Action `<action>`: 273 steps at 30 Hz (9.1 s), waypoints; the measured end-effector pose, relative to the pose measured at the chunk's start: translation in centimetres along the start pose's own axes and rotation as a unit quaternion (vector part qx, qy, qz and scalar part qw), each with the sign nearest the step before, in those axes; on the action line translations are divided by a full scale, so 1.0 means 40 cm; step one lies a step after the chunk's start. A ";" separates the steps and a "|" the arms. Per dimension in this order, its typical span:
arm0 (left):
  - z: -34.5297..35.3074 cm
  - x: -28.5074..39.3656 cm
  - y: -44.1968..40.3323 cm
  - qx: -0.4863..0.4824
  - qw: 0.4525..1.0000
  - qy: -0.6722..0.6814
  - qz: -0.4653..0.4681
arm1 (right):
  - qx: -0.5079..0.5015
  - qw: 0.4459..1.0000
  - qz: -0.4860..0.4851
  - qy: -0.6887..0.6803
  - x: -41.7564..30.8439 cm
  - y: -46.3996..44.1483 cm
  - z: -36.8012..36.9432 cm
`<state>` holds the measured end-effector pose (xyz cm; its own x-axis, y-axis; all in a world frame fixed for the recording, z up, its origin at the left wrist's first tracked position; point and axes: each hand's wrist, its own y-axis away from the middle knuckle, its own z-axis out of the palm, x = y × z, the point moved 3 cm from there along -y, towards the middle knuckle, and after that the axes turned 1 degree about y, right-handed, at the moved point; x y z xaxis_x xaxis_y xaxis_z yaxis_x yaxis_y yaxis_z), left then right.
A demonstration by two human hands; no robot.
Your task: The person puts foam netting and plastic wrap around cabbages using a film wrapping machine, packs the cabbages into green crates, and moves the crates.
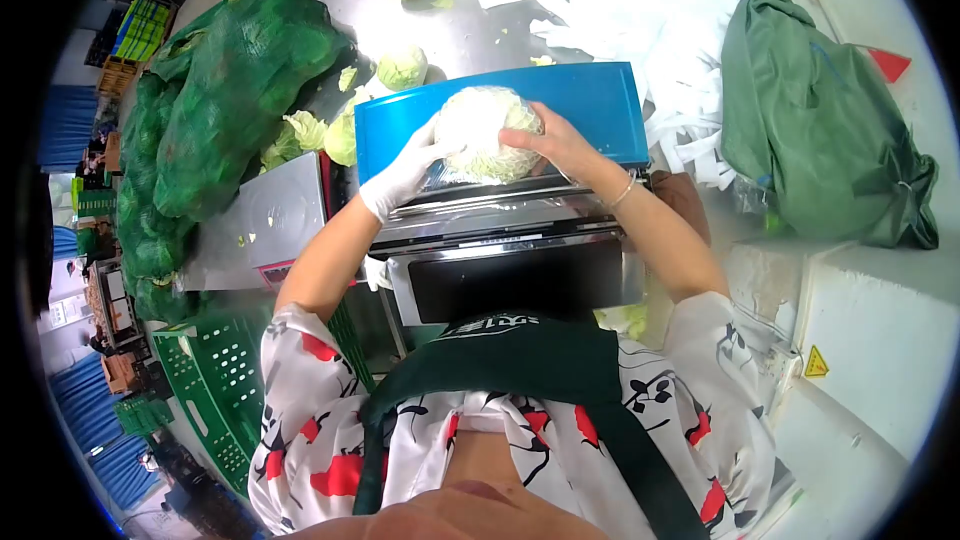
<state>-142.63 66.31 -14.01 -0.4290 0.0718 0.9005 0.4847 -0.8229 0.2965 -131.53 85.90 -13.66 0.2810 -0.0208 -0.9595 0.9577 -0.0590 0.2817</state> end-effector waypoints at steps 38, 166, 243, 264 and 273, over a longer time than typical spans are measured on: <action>-0.019 -0.491 0.736 0.161 0.919 -0.002 -0.361 | 0.227 0.906 0.221 0.282 0.521 0.712 0.160; -0.234 -0.020 0.255 0.349 0.896 0.006 0.274 | 0.079 0.984 -0.048 0.152 -0.108 -0.288 0.426; 0.087 -0.353 0.655 0.155 0.950 -0.270 0.008 | 0.264 0.959 0.091 -0.050 0.332 0.557 0.246; 0.147 -0.182 0.511 0.198 0.964 -0.151 0.089 | -0.347 0.844 0.083 -0.400 0.398 0.358 0.521; 0.126 -0.266 0.583 -0.217 0.848 0.476 -0.087 | -0.264 0.912 0.035 0.311 0.285 0.387 0.458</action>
<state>-122.92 49.21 -15.07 -0.9860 -0.1044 0.1302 0.1137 -0.9913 0.0668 -114.64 66.46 -20.18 0.1665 0.5738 -0.8019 0.7867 0.4129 0.4588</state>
